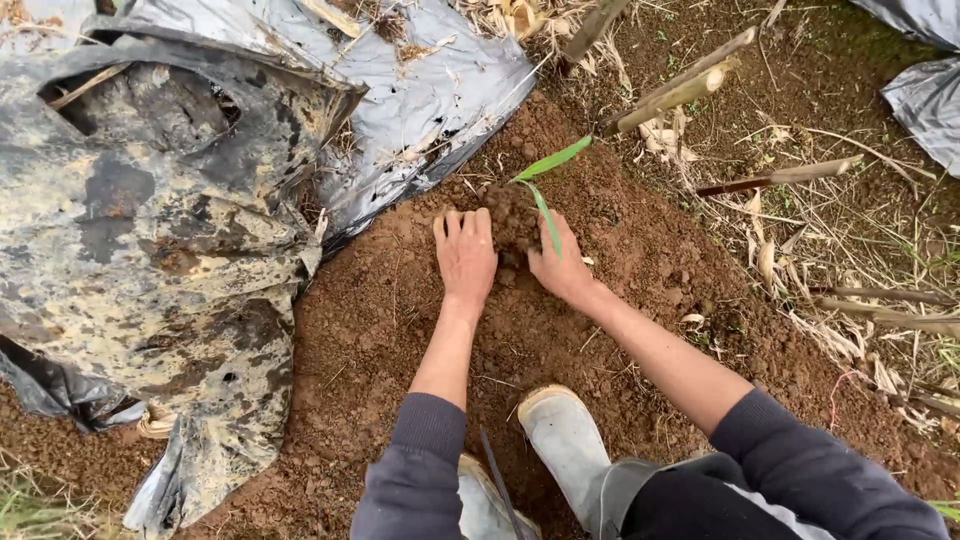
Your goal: The person plants small green seedlings into the soil by hand. They repeatedly move a dirty plastic sheet aside, dig a small hole, place a seedling, and pat the soil around its base to secure it.
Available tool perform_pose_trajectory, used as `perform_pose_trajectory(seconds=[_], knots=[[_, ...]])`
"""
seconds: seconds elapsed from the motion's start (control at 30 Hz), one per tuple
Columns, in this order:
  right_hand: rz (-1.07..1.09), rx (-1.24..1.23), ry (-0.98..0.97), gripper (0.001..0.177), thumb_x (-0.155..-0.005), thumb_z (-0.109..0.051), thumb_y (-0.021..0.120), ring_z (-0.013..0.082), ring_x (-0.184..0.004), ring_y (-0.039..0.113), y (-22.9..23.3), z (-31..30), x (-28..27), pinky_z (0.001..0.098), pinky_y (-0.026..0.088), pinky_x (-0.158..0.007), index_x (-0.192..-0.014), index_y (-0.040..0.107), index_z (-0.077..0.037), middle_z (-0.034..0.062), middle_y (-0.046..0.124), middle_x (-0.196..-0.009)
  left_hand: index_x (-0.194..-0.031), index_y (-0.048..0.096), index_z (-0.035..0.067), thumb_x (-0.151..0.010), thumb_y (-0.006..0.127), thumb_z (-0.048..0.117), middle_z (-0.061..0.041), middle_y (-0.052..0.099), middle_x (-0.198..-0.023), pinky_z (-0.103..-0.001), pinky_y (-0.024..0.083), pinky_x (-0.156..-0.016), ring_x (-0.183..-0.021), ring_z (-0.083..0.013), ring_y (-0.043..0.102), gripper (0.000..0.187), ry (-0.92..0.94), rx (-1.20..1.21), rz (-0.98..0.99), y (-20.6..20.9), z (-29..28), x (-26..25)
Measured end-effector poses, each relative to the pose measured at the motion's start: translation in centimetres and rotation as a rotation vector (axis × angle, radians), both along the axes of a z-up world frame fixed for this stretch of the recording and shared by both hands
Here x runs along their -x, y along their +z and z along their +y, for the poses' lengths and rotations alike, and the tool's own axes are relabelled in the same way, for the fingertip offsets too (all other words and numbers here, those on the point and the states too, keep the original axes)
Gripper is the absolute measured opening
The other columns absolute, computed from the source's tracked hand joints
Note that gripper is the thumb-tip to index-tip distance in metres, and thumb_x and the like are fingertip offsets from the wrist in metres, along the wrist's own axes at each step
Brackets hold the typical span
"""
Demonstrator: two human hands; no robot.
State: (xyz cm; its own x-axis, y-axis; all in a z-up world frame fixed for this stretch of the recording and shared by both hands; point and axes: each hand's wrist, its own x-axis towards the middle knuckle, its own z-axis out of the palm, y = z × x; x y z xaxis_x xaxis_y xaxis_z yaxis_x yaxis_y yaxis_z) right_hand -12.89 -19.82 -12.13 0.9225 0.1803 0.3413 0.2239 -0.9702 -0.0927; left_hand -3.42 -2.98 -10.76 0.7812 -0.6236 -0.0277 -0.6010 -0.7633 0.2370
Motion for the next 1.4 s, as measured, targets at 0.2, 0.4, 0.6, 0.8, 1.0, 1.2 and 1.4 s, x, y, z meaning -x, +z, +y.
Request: perform_pose_trajectory(seconds=[0.2,0.4,0.6,0.8,1.0,1.2,1.4], knots=[[0.756,-1.325,-0.39,0.077,-0.09,-0.005,0.059,0.0397,-0.144,0.043,8.5,2.2,-2.8,0.0569,0.032,-0.122,-0.159,0.026,0.0,0.0242,0.045,-0.153,-0.15,0.046,0.016,-0.084,0.073,0.003,-0.016,0.058,-0.136,-0.05,0.046,-0.107,-0.129,-0.0373,0.054,0.073,0.282,0.304,0.544,10.0,-0.7,-1.7],[0.393,-0.906,-0.386,0.041,-0.092,0.004,0.059,0.0326,-0.12,0.066,6.4,1.6,-2.1,0.0424,0.056,-0.1,-0.133,0.066,-0.002,0.0159,0.069,-0.128,-0.164,0.011,0.009,-0.091,0.072,0.034,-0.037,0.024,-0.159,-0.065,0.026,-0.119,-0.147,-0.0504,0.031,0.098,0.156,0.266,0.571,11.7,-2.4,-1.4],[0.501,-0.41,-0.446,0.067,-0.09,-0.004,0.063,0.0519,-0.143,0.036,6.1,-1.8,-4.9,0.0616,0.024,-0.121,-0.149,0.038,0.015,0.0372,0.037,-0.152,-0.153,0.036,0.004,-0.101,0.06,0.041,-0.027,0.047,-0.137,-0.052,0.044,-0.101,-0.125,-0.0432,0.05,0.067,0.011,-0.113,0.078,1.9,-3.6,0.6],[0.483,-0.658,-0.158,0.087,-0.089,0.014,0.049,0.0618,-0.146,0.022,4.0,-5.5,-10.0,0.07,0.023,-0.119,-0.163,0.006,0.001,0.0347,0.009,-0.165,-0.119,0.053,0.0,-0.1,0.058,0.009,-0.022,0.065,-0.095,-0.043,0.064,-0.069,-0.082,-0.0369,0.074,0.021,0.216,0.2,0.34,6.4,-3.4,-1.5],[0.56,-0.226,-0.138,0.078,-0.087,-0.006,0.051,0.0452,-0.136,0.047,3.7,-6.0,-11.7,0.0559,0.049,-0.109,-0.162,0.029,-0.014,0.0164,0.032,-0.158,-0.126,0.054,-0.019,-0.111,0.042,0.033,-0.031,0.069,-0.086,-0.049,0.057,-0.075,-0.076,-0.0304,0.072,0.056,0.713,0.697,0.663,8.2,-2.5,-5.6],[0.449,-0.01,-0.079,0.052,-0.093,-0.005,0.048,0.0356,-0.117,0.057,6.8,-4.2,-12.0,0.0447,0.054,-0.093,-0.144,0.05,0.0,0.0196,0.054,-0.131,-0.156,0.004,-0.011,-0.106,0.053,0.028,-0.04,0.007,-0.159,-0.069,0.013,-0.121,-0.151,-0.0528,0.007,0.08,0.703,0.687,1.066,13.8,-2.6,-6.5],[0.561,0.527,-0.012,0.035,-0.091,-0.017,0.052,0.0216,-0.115,0.049,5.7,-3.2,-9.1,0.0409,0.039,-0.098,-0.124,0.064,-0.011,0.0031,0.066,-0.121,-0.15,0.022,-0.017,-0.112,0.03,0.028,-0.038,0.027,-0.153,-0.066,0.023,-0.122,-0.149,-0.0489,0.021,0.059,0.647,0.541,1.015,13.9,-2.7,-4.9]])
